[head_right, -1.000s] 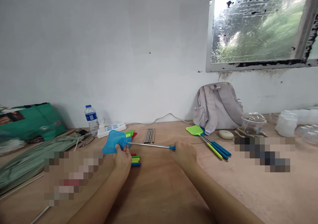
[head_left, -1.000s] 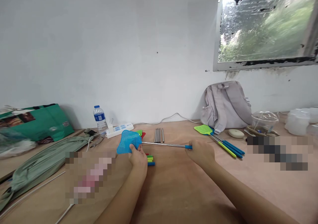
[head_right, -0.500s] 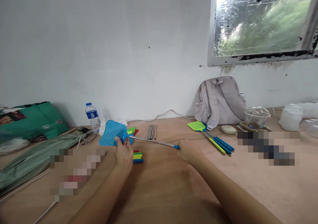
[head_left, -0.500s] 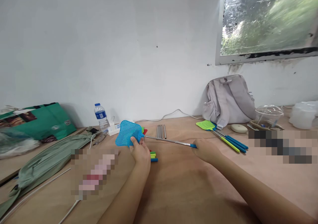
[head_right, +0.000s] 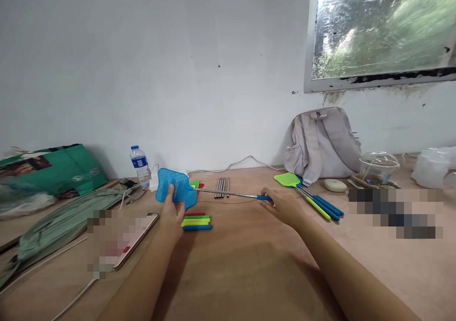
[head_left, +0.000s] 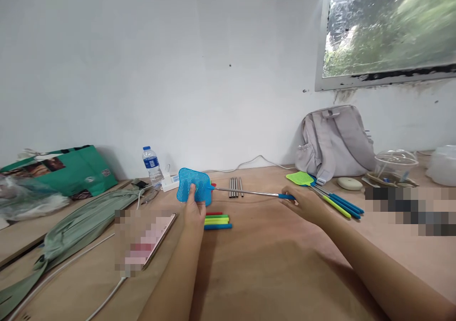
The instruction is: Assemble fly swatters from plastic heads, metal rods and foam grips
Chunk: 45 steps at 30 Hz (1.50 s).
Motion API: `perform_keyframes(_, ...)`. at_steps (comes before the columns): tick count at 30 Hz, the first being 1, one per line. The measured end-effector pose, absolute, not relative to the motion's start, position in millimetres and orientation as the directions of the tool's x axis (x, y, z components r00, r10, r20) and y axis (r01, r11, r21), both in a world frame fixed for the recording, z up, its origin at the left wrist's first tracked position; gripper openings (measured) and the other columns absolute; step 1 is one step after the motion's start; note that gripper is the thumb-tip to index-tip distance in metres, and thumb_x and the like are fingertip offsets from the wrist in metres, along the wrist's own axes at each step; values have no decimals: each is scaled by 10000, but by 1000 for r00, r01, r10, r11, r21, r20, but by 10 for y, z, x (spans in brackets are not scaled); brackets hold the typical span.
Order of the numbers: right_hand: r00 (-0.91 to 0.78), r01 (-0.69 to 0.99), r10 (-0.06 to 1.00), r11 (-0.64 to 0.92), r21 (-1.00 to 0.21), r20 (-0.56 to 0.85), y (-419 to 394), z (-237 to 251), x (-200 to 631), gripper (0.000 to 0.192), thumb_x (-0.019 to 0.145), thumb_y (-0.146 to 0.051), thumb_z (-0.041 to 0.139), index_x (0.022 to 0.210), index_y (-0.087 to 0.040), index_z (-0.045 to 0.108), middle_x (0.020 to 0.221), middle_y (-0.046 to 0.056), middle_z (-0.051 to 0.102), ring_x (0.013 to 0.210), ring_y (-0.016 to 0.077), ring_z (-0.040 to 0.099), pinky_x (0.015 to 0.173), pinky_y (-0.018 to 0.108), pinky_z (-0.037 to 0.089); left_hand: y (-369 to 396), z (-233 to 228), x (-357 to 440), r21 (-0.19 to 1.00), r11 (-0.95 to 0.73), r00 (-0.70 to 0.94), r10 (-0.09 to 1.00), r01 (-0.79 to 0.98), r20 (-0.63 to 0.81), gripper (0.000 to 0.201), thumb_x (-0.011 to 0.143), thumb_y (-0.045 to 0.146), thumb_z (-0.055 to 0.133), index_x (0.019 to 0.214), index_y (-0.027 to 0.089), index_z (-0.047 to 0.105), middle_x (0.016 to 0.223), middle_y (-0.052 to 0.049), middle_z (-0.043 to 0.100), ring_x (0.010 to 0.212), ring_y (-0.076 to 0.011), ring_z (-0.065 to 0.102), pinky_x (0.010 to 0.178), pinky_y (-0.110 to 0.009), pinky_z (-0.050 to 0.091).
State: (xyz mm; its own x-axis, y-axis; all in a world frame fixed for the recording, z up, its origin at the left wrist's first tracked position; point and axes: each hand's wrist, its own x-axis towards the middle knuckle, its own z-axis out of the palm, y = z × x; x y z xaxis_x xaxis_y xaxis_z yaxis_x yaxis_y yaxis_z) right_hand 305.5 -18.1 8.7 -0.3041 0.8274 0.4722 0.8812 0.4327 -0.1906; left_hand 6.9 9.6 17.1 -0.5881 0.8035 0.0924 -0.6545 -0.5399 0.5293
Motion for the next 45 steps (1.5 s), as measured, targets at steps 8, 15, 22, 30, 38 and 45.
perform_keyframes(8, -420, 749, 824, 552, -367, 381, -222, 51, 2913, 349, 836, -436, 325, 923, -216, 581, 899, 51, 617, 819, 174, 532, 708, 263, 362, 153, 104, 28, 585, -616, -740, 672, -528, 39, 181, 708, 223, 622, 883, 186, 598, 970, -25, 634, 866, -117, 601, 737, -235, 517)
perform_keyframes(15, -481, 582, 876, 350, -734, 36, -166, -82, 2884, 499, 816, -543, 248, 736, -159, 556, 463, -57, 367, 426, 84, 348, 428, 190, 275, 147, 158, 87, 576, -624, -716, 692, -527, 95, 139, 710, 175, 610, 848, 176, 598, 902, -21, 646, 790, -121, 617, 729, -294, 522)
perform_keyframes(22, -351, 642, 844, 532, -551, 405, -256, -126, 2620, 351, 813, -437, 360, 775, -192, 608, 767, 25, 624, 713, 154, 543, 611, 228, 373, 148, 63, 241, 663, -571, -728, 683, -484, 55, 165, 681, 195, 637, 840, 165, 601, 890, -26, 648, 770, -129, 618, 707, -312, 523)
perform_keyframes(30, -273, 680, 849, 503, -534, 452, -434, -169, 2365, 391, 831, -419, 332, 728, -193, 635, 679, 25, 645, 612, 159, 556, 559, 226, 362, 72, 17, 616, 676, -496, -647, 762, -546, 36, 179, 623, 198, 684, 766, 133, 597, 800, -40, 656, 749, -138, 620, 711, -287, 512)
perform_keyframes(38, -296, 637, 844, 523, -566, 448, -429, -220, 2352, 410, 829, -432, 323, 653, -176, 591, 589, -3, 576, 562, 148, 513, 521, 220, 351, 79, -6, 636, 683, -469, -610, 791, -560, 44, 180, 617, 192, 690, 759, 143, 591, 805, -49, 653, 754, -141, 618, 717, -298, 507)
perform_keyframes(45, -378, 588, 811, 583, -561, 446, -329, -221, 2461, 299, 822, -339, 376, 992, -194, 575, 920, 46, 602, 855, 176, 552, 752, 271, 420, 241, -199, 445, 849, -384, -584, 804, -362, 114, 259, 536, 280, 728, 678, 117, 585, 696, -43, 644, 642, -146, 609, 628, -284, 511)
